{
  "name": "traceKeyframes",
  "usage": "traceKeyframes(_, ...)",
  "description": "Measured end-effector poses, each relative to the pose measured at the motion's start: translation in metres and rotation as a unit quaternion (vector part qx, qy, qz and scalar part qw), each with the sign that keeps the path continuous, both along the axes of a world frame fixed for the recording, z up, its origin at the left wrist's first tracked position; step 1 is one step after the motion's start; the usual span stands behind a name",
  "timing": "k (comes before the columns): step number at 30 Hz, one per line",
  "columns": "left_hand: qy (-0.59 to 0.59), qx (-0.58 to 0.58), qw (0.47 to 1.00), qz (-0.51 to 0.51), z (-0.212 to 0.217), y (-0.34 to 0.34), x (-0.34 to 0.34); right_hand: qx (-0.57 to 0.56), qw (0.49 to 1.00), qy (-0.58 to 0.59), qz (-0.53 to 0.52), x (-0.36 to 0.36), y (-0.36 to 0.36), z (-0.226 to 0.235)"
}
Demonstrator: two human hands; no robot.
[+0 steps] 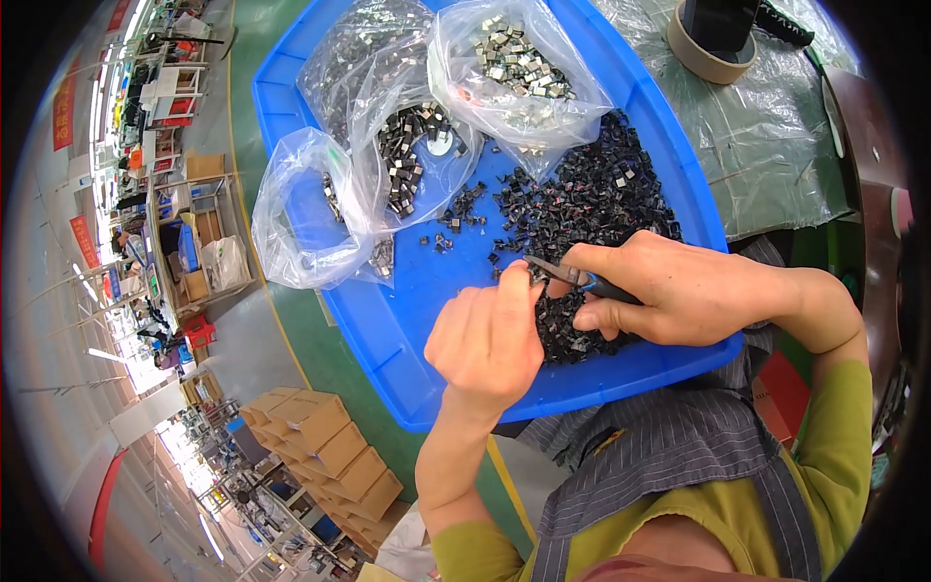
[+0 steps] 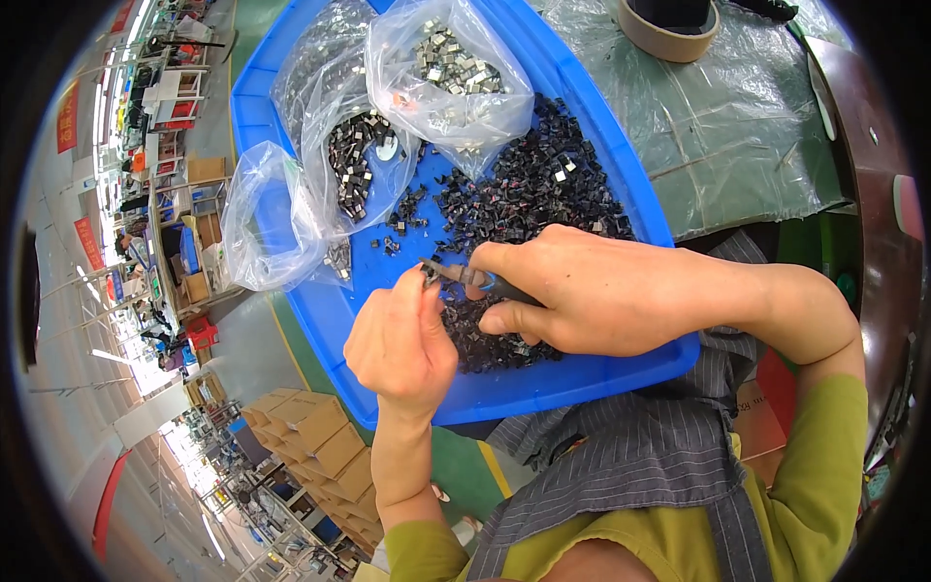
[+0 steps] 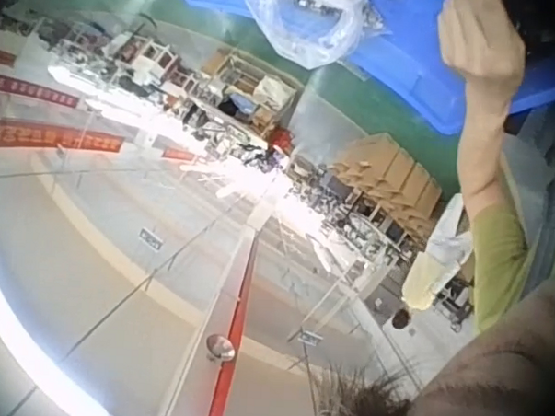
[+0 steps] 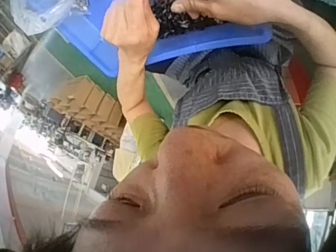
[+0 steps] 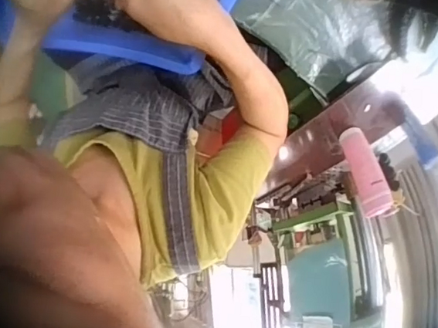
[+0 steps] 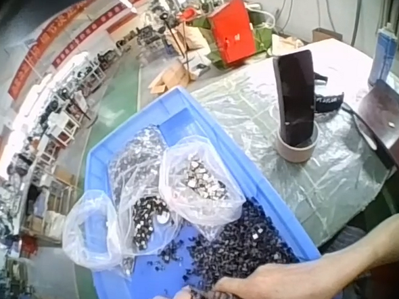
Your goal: Assembling or processing small black components using pliers at a factory workstation.
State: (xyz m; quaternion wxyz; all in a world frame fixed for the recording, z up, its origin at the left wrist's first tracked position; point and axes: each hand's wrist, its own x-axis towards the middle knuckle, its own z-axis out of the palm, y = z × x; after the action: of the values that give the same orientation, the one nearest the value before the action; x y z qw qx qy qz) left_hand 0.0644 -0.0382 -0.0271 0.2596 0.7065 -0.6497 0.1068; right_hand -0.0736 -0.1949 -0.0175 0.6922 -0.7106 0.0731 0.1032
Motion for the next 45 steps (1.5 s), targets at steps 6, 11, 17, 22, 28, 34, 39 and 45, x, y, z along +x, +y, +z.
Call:
traceKeyframes(6, 0.285, 0.028, 0.958, 0.012, -0.003, 0.000, 0.001, -0.089, 0.996, 0.004, -0.021, 0.002, 0.000, 0.002)
traceKeyframes(11, 0.777, 0.092, 0.622, -0.018, 0.012, -0.001, 0.006, -0.274, 0.947, -0.147, -0.078, 0.001, 0.016, -0.023)
traceKeyframes(17, 0.759, 0.067, 0.648, 0.023, 0.010, 0.001, 0.001, -0.287, 0.944, -0.145, -0.073, 0.004, 0.020, -0.022)
traceKeyframes(22, 0.597, -0.001, 0.802, 0.024, 0.006, -0.002, -0.012, -0.179, 0.982, -0.049, -0.039, 0.004, 0.013, -0.008)
traceKeyframes(28, 0.573, -0.003, 0.819, 0.022, 0.005, 0.000, -0.008, -0.184, 0.981, -0.042, -0.047, 0.004, 0.009, -0.011)
traceKeyframes(34, 0.539, 0.008, 0.841, 0.043, 0.007, 0.001, -0.008, -0.272, 0.950, -0.132, -0.081, 0.002, 0.014, -0.020)
traceKeyframes(39, 0.531, -0.004, 0.846, 0.045, 0.006, 0.000, -0.008, -0.456, 0.860, -0.185, -0.135, 0.002, 0.015, -0.020)
traceKeyframes(45, 0.520, 0.011, 0.852, 0.060, 0.009, 0.001, -0.007, -0.528, 0.811, -0.201, -0.153, 0.003, 0.018, -0.024)
